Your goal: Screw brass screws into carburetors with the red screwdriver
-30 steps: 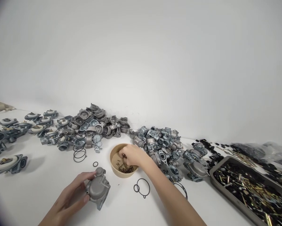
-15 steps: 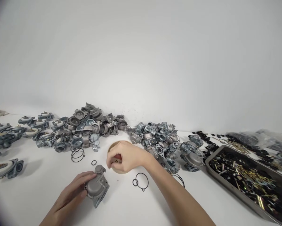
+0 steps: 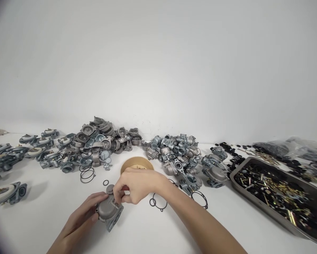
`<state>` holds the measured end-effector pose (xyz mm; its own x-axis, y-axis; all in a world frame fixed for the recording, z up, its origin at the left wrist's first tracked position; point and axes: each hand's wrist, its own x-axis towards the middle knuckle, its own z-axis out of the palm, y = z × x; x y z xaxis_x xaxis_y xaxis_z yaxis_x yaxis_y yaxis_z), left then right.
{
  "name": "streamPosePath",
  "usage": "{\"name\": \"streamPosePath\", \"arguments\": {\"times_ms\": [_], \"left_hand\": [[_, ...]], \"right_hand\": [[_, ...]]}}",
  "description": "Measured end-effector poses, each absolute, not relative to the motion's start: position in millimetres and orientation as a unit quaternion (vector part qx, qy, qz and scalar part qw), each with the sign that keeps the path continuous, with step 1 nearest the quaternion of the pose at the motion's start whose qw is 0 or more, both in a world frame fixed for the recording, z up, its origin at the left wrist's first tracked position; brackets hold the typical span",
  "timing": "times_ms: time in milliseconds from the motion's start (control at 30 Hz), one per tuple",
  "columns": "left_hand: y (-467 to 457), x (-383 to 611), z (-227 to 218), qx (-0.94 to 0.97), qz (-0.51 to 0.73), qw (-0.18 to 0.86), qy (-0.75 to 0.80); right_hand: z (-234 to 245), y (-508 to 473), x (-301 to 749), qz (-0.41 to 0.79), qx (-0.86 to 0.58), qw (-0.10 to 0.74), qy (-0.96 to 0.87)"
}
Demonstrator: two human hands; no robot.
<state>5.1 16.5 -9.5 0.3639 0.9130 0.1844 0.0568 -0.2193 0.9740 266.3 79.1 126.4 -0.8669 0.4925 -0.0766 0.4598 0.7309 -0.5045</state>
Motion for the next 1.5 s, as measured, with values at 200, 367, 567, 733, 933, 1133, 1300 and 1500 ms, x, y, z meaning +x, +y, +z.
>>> {"name": "streamPosePath", "arguments": {"times_ms": [200, 367, 567, 733, 933, 1133, 1300, 1500], "left_hand": [[14.7, 5.3, -6.1, 0.652, 0.418, 0.502, 0.385], [14.6, 5.8, -5.7, 0.648, 0.423, 0.507, 0.379], [16.1, 3.6, -8.2, 0.653, 0.41, 0.514, 0.376], [17.0, 3.1, -9.3, 0.654, 0.411, 0.513, 0.373], [17.2, 4.7, -12.6, 0.651, 0.421, 0.515, 0.367], [17.2, 4.3, -14.5, 0.646, 0.423, 0.514, 0.372], [16.7, 2.5, -15.2, 0.637, 0.418, 0.52, 0.386], [13.0, 4.4, -7.9, 0.631, 0.423, 0.517, 0.394]], "right_hand": [[125.8, 80.1, 266.3, 0.266, -0.261, 0.033, -0.927], [126.9, 82.8, 265.8, 0.283, -0.258, 0.038, -0.923], [118.6, 88.3, 267.1, 0.29, -0.247, 0.062, -0.922], [115.0, 91.8, 269.5, 0.297, -0.238, 0.072, -0.922], [117.7, 91.5, 271.1, 0.294, -0.239, 0.068, -0.923], [117.3, 89.5, 267.2, 0.271, -0.261, 0.047, -0.925], [129.6, 88.0, 275.8, 0.276, -0.263, 0.069, -0.922], [153.7, 95.9, 316.2, 0.112, -0.469, 0.09, -0.871]]}}
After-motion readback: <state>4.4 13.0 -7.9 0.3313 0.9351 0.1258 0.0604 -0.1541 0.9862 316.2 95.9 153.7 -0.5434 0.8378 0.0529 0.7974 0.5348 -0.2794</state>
